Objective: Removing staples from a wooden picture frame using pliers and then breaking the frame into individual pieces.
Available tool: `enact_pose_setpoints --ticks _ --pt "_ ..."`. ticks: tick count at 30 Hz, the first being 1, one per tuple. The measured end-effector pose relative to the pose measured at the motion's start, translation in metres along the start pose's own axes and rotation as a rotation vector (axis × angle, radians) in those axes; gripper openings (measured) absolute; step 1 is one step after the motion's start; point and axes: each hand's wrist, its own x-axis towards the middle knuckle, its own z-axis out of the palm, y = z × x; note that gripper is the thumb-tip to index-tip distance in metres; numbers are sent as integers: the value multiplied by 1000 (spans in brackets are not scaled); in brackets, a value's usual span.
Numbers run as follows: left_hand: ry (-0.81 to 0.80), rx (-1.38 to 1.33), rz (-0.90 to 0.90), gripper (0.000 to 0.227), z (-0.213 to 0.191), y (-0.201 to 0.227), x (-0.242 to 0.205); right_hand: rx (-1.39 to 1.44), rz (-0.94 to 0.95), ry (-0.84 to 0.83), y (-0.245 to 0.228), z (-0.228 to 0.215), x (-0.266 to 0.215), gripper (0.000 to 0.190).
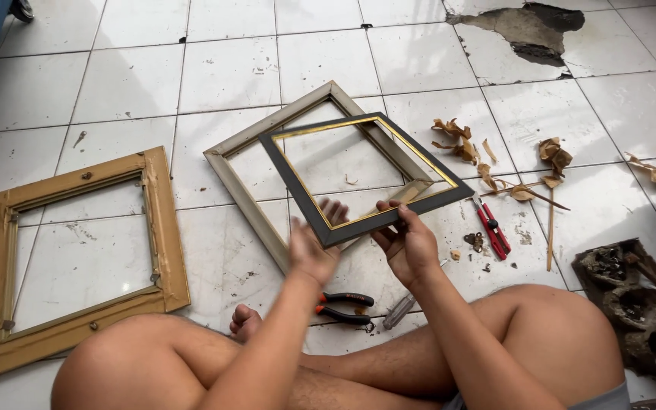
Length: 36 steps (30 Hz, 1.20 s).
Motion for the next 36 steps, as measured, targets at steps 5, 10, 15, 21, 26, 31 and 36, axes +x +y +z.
enact_pose_setpoints --ticks 5,10,15,21,26,31,36 --pt "18 429 10 28 -1 -57 -32 -46 29 -45 18 21 -21 21" --pt "82 600 349 56 24 -44 -41 -176 130 -66 31 22 -29 39" --pt "313 227 546 41 -7 -12 4 77 184 -64 26 23 -33 58" --pt "401 184 556 48 -5 38 11 206 236 -76 16 3 -12 68" --pt "307 155 402 48 2 19 5 283 318 -68 11 -8 12 23" --pt "208 45 166 39 2 -34 -13 483 308 -69 9 1 4 29" --pt "73 10 41 49 -2 -25 -15 466 270 -140 14 14 -11 41"
